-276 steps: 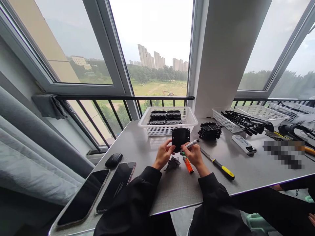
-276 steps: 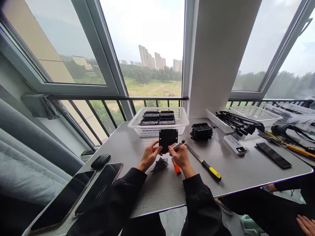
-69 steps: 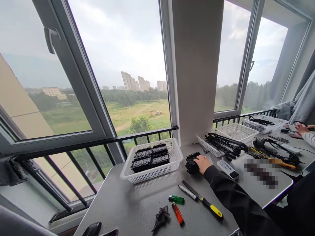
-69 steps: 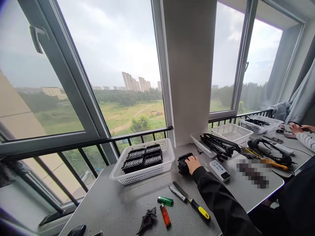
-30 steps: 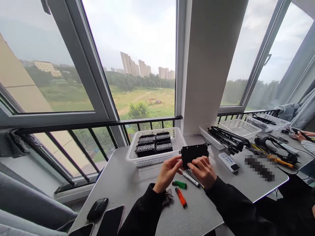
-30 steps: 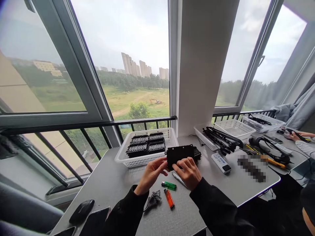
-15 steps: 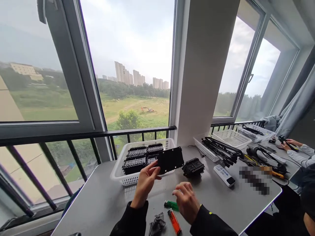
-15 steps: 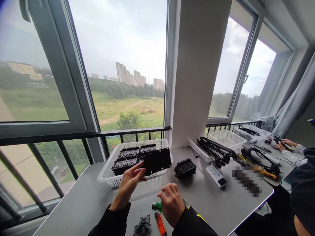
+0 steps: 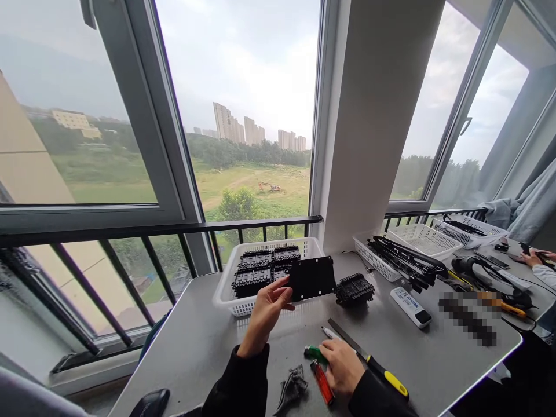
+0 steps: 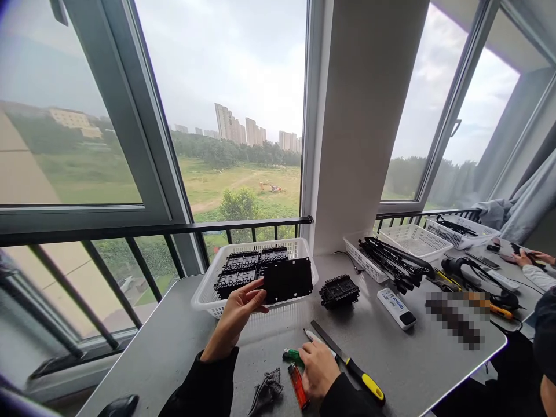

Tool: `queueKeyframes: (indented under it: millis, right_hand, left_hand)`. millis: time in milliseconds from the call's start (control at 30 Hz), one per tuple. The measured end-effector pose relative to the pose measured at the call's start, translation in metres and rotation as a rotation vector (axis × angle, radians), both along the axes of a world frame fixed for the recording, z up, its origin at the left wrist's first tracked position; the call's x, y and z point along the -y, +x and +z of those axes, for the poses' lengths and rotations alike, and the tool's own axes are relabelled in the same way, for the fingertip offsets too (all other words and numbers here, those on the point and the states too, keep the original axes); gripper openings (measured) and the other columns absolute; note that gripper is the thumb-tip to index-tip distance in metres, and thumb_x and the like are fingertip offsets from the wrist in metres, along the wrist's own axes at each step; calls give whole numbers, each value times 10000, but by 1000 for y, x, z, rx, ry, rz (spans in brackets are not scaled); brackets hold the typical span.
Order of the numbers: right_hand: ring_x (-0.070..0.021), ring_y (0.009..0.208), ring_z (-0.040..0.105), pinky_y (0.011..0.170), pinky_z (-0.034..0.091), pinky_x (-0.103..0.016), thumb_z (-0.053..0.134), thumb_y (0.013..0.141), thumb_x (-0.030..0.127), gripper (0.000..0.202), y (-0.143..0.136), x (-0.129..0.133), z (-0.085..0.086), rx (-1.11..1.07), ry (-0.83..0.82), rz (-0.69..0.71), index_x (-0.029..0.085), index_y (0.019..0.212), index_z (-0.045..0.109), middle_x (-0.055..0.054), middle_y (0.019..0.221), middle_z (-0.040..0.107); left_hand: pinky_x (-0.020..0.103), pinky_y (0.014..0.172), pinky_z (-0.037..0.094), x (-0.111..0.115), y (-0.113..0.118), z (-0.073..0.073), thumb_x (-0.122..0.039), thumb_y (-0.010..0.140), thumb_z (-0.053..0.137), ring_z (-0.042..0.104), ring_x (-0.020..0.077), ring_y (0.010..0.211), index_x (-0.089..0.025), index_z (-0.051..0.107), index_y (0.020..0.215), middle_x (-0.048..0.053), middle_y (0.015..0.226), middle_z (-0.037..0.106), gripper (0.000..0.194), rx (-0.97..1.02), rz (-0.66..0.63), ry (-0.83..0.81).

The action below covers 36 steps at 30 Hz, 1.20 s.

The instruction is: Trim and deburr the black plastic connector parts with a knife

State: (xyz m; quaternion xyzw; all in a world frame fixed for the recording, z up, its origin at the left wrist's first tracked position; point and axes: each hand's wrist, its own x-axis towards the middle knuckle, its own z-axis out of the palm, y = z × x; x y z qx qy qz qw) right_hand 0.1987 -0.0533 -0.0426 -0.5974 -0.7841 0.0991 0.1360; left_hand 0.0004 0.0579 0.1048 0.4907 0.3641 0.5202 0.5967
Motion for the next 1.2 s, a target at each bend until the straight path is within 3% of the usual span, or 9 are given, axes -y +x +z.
queueKeyframes:
  millis: [100, 267, 400, 533, 700, 800, 900, 1033, 1200]
  right_hand:
    - [-246, 1012, 595, 894, 450, -342, 585, 714, 81, 418, 1, 3, -6, 9, 32, 33, 212, 1108, 642, -64, 1097, 668]
    - [-242, 868, 615, 788, 474, -348, 607, 734, 103, 173, -2, -3, -18, 109, 102, -59, 184, 878, 659, -70, 909, 679]
    - [-253, 829, 626, 747, 467, -352, 584, 738, 91, 120, 6, 6, -11, -24, 76, -174, 165, 797, 658, -95, 852, 686]
    - [-197, 721, 632, 667, 465, -309, 534, 856, 233, 132, 16, 19, 28, -573, -25, -227, 181, 885, 652, -65, 822, 703]
    - [-153, 612, 627, 618, 488, -291, 608, 868, 438, 272, 8, 4, 99, -1313, -140, -3, 200, 881, 476, -43, 742, 692]
    - [-135, 540, 586, 544, 472, -280, 612, 863, 490, 334, -4, -13, 140, -1480, -264, 160, 212, 920, 437, -29, 728, 664]
    - [-82, 517, 437, 446, 358, -196, 686, 819, 428, 317, -19, -26, 173, -1557, -348, 177, 211, 934, 486, 33, 692, 526]
    - [-70, 525, 253, 433, 190, -176, 633, 811, 526, 351, -44, -40, 190, -1670, -508, 236, 200, 876, 518, 64, 646, 346]
    - [-93, 554, 277, 483, 220, -214, 405, 844, 652, 509, -72, -62, 173, -1759, -654, 346, 176, 689, 497, 33, 632, 368]
  left_hand:
    - [295, 494, 564, -2, 1, -1, -437, 546, 847, 630, 168, 589, -87, 667, 1153, 51, 690, 704, 723, -5, -21, -11]
    - [303, 525, 559, -1, 1, 4, -462, 508, 858, 599, 146, 536, -80, 678, 1127, 39, 654, 698, 749, -11, -10, -37]
    - [298, 556, 547, 6, -1, 15, -460, 506, 860, 604, 148, 543, -71, 679, 1124, 47, 663, 703, 753, -23, -21, -48]
    - [294, 561, 539, 10, 2, 21, -454, 506, 856, 601, 147, 557, -63, 670, 1141, 45, 667, 698, 769, -21, -16, -52]
    - [307, 566, 545, 9, 6, 20, -431, 508, 848, 580, 137, 539, -71, 663, 1145, 16, 635, 676, 755, -46, -18, -47]
    - [303, 591, 549, 10, 2, 21, -429, 562, 824, 593, 138, 563, -67, 654, 1149, 10, 648, 672, 710, -52, 4, -7]
    - [310, 595, 550, 10, -3, 21, -440, 560, 825, 606, 145, 557, -72, 652, 1143, 12, 663, 677, 710, -49, 35, 1]
    - [328, 614, 551, 5, -7, 19, -440, 553, 827, 632, 167, 565, -98, 668, 1110, 24, 685, 696, 672, -69, 61, 4]
    - [342, 717, 556, 0, -9, 15, -426, 600, 800, 690, 228, 731, -122, 691, 1051, 67, 736, 727, 554, -129, 90, 36]
